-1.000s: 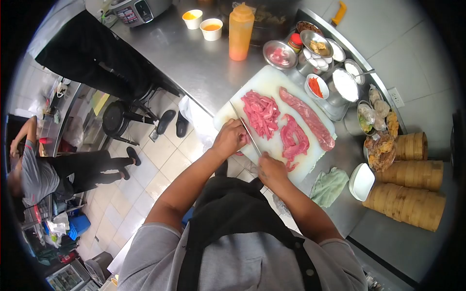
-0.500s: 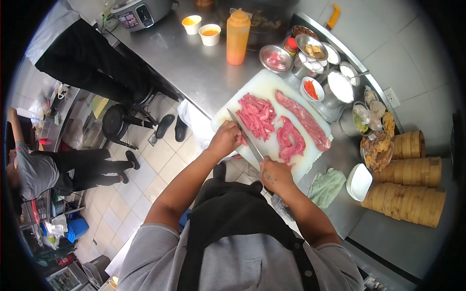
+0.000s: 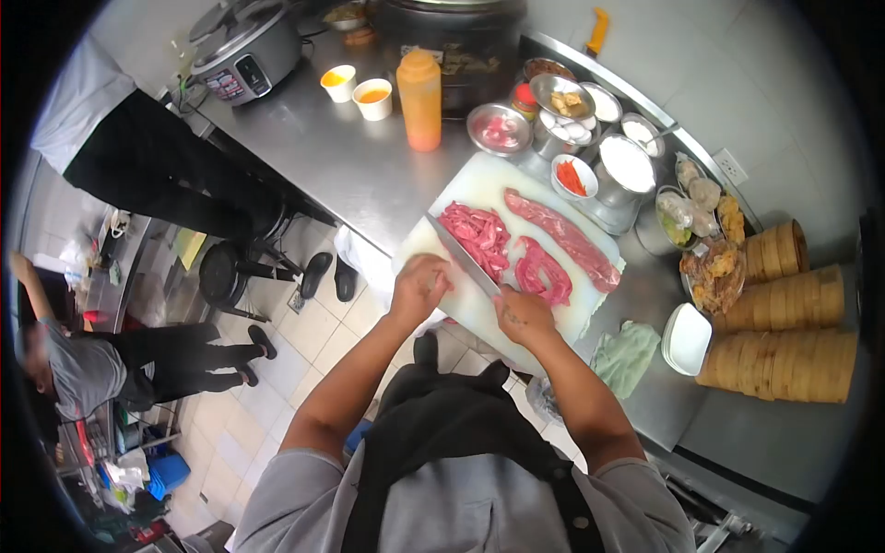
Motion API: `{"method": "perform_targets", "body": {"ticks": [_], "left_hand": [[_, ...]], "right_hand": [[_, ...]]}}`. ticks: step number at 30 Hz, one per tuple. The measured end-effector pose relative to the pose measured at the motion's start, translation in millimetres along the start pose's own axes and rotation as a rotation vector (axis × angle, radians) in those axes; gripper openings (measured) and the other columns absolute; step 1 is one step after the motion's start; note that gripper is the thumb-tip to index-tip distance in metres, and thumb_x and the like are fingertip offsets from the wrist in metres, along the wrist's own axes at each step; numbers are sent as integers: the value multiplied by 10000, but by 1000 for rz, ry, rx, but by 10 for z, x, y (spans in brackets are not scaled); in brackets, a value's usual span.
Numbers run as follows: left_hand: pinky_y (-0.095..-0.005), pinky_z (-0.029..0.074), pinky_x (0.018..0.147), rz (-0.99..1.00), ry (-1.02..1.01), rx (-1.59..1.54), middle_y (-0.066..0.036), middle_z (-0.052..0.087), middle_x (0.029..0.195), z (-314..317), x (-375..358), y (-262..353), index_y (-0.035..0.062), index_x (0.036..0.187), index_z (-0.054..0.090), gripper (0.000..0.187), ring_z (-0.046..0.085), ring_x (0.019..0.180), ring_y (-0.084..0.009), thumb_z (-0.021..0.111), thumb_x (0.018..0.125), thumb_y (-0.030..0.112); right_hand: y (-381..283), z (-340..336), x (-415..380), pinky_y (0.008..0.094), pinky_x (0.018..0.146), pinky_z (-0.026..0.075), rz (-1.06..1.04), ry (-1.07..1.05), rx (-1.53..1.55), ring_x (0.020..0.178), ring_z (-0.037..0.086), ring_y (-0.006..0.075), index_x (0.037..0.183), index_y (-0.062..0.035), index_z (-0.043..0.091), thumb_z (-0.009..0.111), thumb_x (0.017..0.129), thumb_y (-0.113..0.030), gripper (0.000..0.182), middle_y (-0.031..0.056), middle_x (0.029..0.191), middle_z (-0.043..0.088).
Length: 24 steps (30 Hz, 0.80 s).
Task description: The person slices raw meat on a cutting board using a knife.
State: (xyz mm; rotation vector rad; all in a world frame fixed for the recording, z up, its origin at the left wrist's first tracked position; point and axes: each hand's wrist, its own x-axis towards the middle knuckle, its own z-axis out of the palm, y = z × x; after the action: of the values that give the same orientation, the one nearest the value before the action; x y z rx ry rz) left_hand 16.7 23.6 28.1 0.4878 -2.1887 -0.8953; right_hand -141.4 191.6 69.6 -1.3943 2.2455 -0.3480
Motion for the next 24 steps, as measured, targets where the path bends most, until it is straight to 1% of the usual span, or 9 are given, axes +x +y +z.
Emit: {"method": "perform_targets", "body": {"ticks": [1,3,6,8,9,11,15,18,24], "left_hand": [[-402,519,784,-14,188,-73,-95,663,910,19,20,119,62,923,704,227,631,894,-302,705,733,-60],[-400,523,797,-86,170,-160,-108,672,948,-66,338,573,58,1009,708,290,640,914,-297,680,756,-79],[-410,532,834,168,84,-135,-120,667,1012,124,791,810,46,974,699,260,639,952,-300,687,743,-72],[-417,491,889,257,-452,-105,-104,673,1086,395,978,921,52,1008,703,226,624,1029,-278,697,789,-6],[-417,491,889,264,-460,-112,-104,673,1086,581,979,921,52,1008,703,226,624,1029,-278,697,789,-6],[-446,437,967,366,-832,214,-85,676,1096,1016,883,725,89,1025,713,260,605,1093,-282,706,767,59],[-466,394,1015,428,-783,329,-79,678,1099,1371,662,510,124,1043,717,287,589,1128,-290,709,757,111],[-472,398,1021,338,-963,524,-96,675,1105,1276,764,668,143,1070,718,328,599,1112,-294,736,743,126],[-454,492,957,59,-947,200,-192,645,1146,1068,867,741,47,1007,727,270,621,1091,-364,704,739,36]], "right_hand": [[-19,-15,-75,527,742,520,17,1,7,820,679,426,1034,-3,606,490,990,-297,319,246,846,691],[-93,-14,-189,518,689,531,50,20,-71,747,692,403,1035,-5,607,493,984,-276,299,234,778,690],[-218,165,-348,519,683,536,-86,86,-86,691,692,393,1013,-2,594,491,971,-241,264,225,821,701],[-359,216,-419,512,693,539,-79,56,-36,703,696,387,1005,2,599,492,969,-232,260,221,802,699],[-408,225,-469,506,703,543,-90,17,11,714,700,380,996,6,604,493,967,-223,256,217,783,698],[-457,199,-573,500,713,543,-74,13,28,724,702,378,995,5,608,495,966,-219,253,215,789,699],[-330,256,-736,499,703,535,-53,42,70,720,700,383,962,-12,600,500,975,-240,249,217,755,692],[-234,279,-807,515,717,530,-83,98,121,729,696,397,963,-12,598,503,979,-247,255,226,768,691],[-250,238,-799,520,712,531,-76,27,77,728,690,408,987,-8,605,513,974,-261,270,225,790,694]]}}
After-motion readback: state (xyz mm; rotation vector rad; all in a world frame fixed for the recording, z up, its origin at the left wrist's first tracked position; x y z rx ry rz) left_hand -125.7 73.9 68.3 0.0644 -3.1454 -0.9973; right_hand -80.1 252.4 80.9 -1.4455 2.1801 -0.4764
